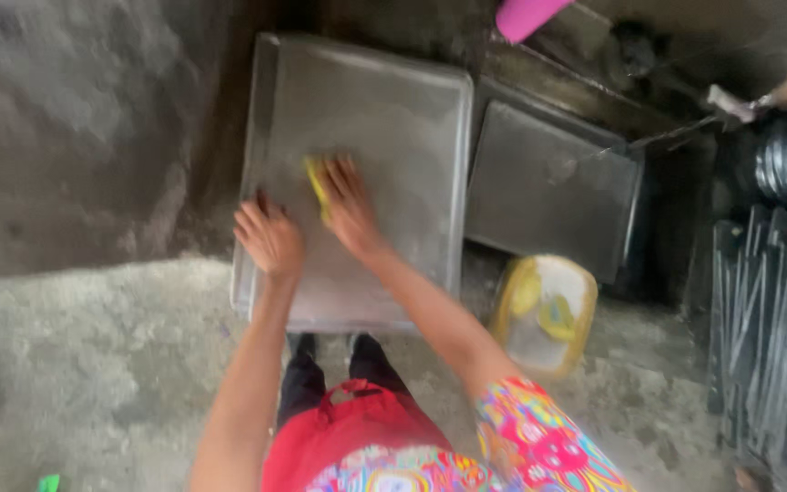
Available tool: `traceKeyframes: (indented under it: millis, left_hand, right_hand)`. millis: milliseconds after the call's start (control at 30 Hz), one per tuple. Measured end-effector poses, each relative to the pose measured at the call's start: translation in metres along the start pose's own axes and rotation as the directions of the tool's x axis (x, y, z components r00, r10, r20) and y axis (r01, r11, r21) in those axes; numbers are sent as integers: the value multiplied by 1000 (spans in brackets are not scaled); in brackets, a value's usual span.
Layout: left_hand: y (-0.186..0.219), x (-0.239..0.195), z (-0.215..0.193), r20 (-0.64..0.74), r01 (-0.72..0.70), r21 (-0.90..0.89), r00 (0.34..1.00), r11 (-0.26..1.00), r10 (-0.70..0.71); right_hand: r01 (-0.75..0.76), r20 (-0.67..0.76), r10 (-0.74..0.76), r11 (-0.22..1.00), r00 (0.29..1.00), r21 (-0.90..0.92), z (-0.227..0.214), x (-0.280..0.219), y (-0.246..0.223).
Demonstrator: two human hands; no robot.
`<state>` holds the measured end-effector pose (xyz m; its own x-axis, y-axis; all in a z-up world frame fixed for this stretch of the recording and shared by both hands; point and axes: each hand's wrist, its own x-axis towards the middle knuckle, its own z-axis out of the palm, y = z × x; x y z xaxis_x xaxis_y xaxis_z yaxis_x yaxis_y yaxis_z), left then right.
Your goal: The person scrubs multiple rectangular metal trays with a yellow sponge, repeatedly dipping the sponge into a container of soapy water. The person rinses the trays under running water and stacks them.
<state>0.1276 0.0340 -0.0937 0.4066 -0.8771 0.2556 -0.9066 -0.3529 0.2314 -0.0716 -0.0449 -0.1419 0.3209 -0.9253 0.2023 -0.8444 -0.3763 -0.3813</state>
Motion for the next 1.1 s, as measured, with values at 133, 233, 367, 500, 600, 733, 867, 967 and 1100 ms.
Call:
traceKeyframes:
  millis: [133,233,367,500,600,733,867,967,1100]
  left_hand:
    - [18,6,-25,55,2,-36,998,999,0]
    - [16,7,-33,64,-10,-27,998,1000,12]
    - [15,15,-26,82,-4,-88,997,996,12]
    - [0,-2,-17,-19,-22,-316,1000,948,17]
    - [-8,9,-5,-111,18,-521,990,853,-89]
    - [-24,-2,4,-105,104,-654,968,749,-227]
    - [-17,0,6,-88,54,-789,976,612,-200]
    - [-34,10,-6,-184,-140,-632,982,762,28]
    - [-52,19,-9,364,69,-348,929,935,66]
  right_hand:
    - [-114,-217,112,993,970,4,-35,10,112]
    - [-285,-422,-26,701,906,-653,-42,105,159]
    - [112,-390,-171,979,905,-169,32,237,55]
    - [173,212,-185,982,960,77,59,165,-46]
    - [512,-175,-496,857,850,57,3,86,-22]
    - [-264,-13,309,833,951,487,2,44,-8]
    - [56,-24,-51,890,998,453,42,47,-49]
    - [-240,-21,251,942,968,233,9,-10,-55]
    - [-562,238,516,677,823,476,-83,-105,-27]
